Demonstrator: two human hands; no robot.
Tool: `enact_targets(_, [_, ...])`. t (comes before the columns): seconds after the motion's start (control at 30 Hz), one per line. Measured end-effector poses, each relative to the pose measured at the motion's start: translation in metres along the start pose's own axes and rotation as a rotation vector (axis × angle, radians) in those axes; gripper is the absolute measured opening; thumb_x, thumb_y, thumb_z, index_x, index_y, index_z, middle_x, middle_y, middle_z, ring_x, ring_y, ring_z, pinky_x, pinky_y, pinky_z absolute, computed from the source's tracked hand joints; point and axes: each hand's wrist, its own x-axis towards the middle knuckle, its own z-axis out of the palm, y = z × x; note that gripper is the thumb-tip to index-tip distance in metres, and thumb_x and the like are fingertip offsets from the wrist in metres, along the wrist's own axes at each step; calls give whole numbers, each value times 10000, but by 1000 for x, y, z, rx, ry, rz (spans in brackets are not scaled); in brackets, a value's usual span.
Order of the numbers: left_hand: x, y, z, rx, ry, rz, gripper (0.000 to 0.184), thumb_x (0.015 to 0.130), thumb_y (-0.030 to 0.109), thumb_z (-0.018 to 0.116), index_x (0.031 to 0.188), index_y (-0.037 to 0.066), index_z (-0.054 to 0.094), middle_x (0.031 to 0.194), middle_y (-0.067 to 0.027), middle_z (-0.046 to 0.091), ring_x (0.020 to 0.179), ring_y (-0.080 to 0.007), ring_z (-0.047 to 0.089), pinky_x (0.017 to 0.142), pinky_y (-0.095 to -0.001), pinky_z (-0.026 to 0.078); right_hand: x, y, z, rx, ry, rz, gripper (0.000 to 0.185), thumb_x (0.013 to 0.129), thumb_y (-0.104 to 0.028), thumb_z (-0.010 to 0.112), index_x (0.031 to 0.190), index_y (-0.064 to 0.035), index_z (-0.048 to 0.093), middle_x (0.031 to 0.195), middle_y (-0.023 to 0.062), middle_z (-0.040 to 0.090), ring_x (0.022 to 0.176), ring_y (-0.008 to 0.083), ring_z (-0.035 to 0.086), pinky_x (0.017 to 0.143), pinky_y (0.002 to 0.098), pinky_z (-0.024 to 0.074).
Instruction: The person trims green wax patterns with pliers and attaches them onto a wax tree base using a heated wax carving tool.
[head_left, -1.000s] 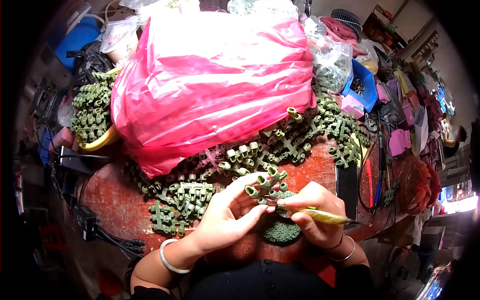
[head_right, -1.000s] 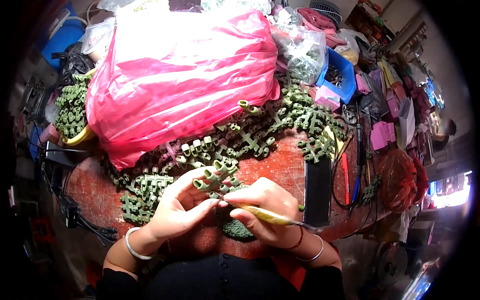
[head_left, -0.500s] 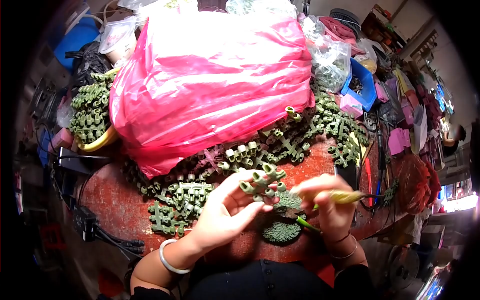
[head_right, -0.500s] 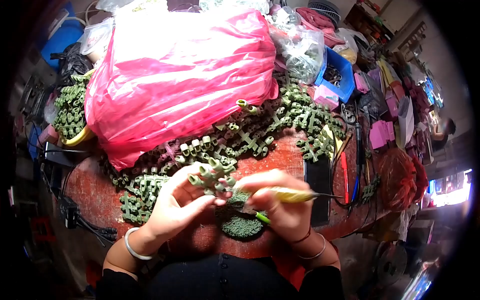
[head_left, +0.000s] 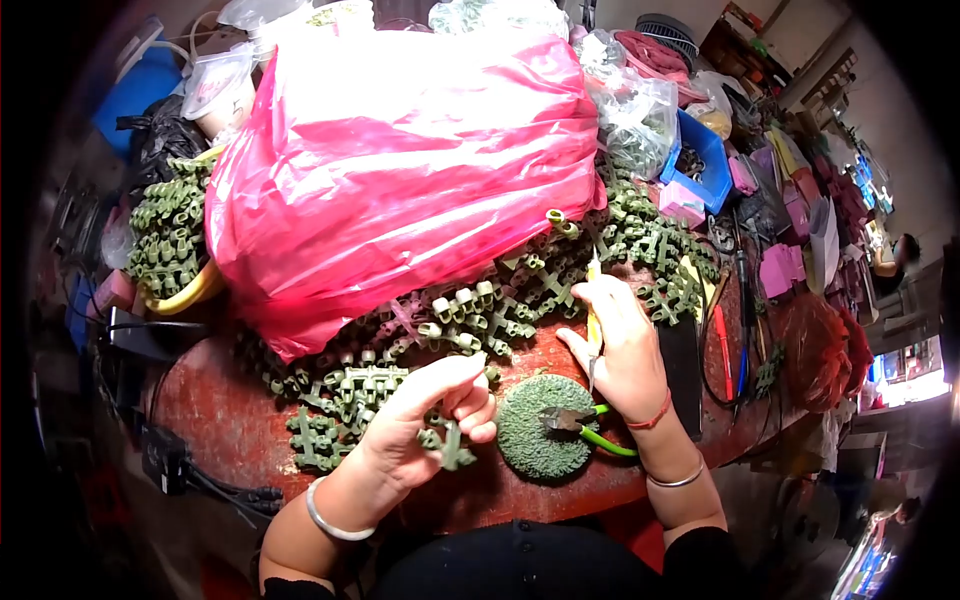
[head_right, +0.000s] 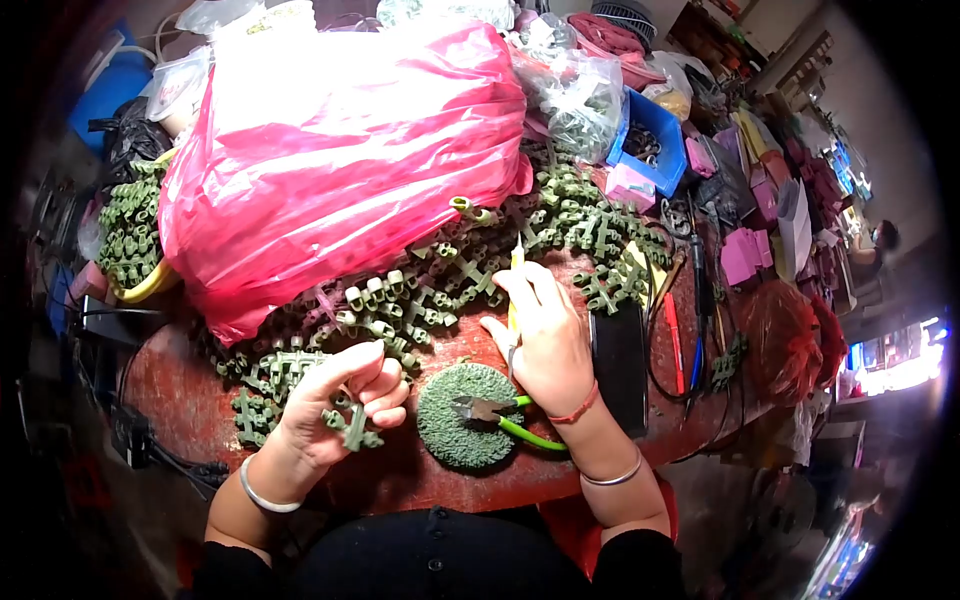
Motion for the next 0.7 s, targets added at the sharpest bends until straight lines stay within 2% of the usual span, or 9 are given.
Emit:
enact_targets(0.03, [0,-1,-2,-3,-23,10,403,1007,244,549,648,104,429,635,-14,406,612,-123,404,563,-277,390,0,0,-1,0,1,-3,355,771,-79,783,1084,-24,625,1042,164,595,924,343,620,806,413,505])
enact_targets(0.1, [1,-1,-5,-5,-47,20,400,1006,234,547,648,102,429,634,-12,402,599,-114,389,540,-263,378,-4,2,-3,81,-69,99,286,782,-87,782,1024,-39,637,967,145,584,781,312,635,695,402,513])
enact_targets(0.2, [3,1,-7,-12,-63,26,383,1000,224,552,657,98,441,637,-13,405,586,-102,379,505,-243,356,-8,-1,-7,0,-64,52,219,798,-94,774,968,-49,643,917,126,570,670,293,627,617,392,504])
enact_targets(0.27, [4,2,-8,41,-27,28,347,992,213,560,682,95,457,640,-15,402,575,-100,371,483,-233,342,-9,-6,-16,1,-103,85,200,797,-77,761,961,-53,648,905,124,583,682,298,638,621,385,508])
enact_targets(0.4, [1,2,-5,141,7,31,207,953,206,613,825,57,549,709,-28,484,597,-94,396,484,-230,348,-6,-14,-25,80,15,54,200,757,9,738,930,-49,655,858,130,597,685,289,639,611,358,515])
enact_targets(0.47, [-1,1,-7,251,15,17,258,948,201,624,1121,11,599,834,-58,572,630,-82,441,495,-220,361,-3,-26,-33,224,121,-6,244,717,56,738,922,-49,657,859,119,595,685,260,636,620,325,516])
enact_targets(0.53, [0,2,-2,325,-34,23,323,961,210,613,1206,1,583,902,-76,616,641,-75,463,502,-213,375,-7,-28,-35,524,62,-7,284,690,78,751,918,-56,646,883,84,621,761,183,638,672,290,517])
enact_targets(0.6, [0,1,-3,361,-70,25,350,986,220,587,1250,-8,562,955,-77,637,641,-64,473,507,-201,386,-9,-27,-36,784,-51,-1,264,707,74,746,916,-51,644,905,84,634,812,188,633,736,303,508])
enact_targets(0.7, [1,0,4,503,-108,-42,325,991,161,592,1276,11,550,981,-71,644,622,-45,489,509,-186,403,-15,-27,-35,1155,-236,164,226,749,81,709,922,-40,627,958,93,640,914,185,605,855,323,466])
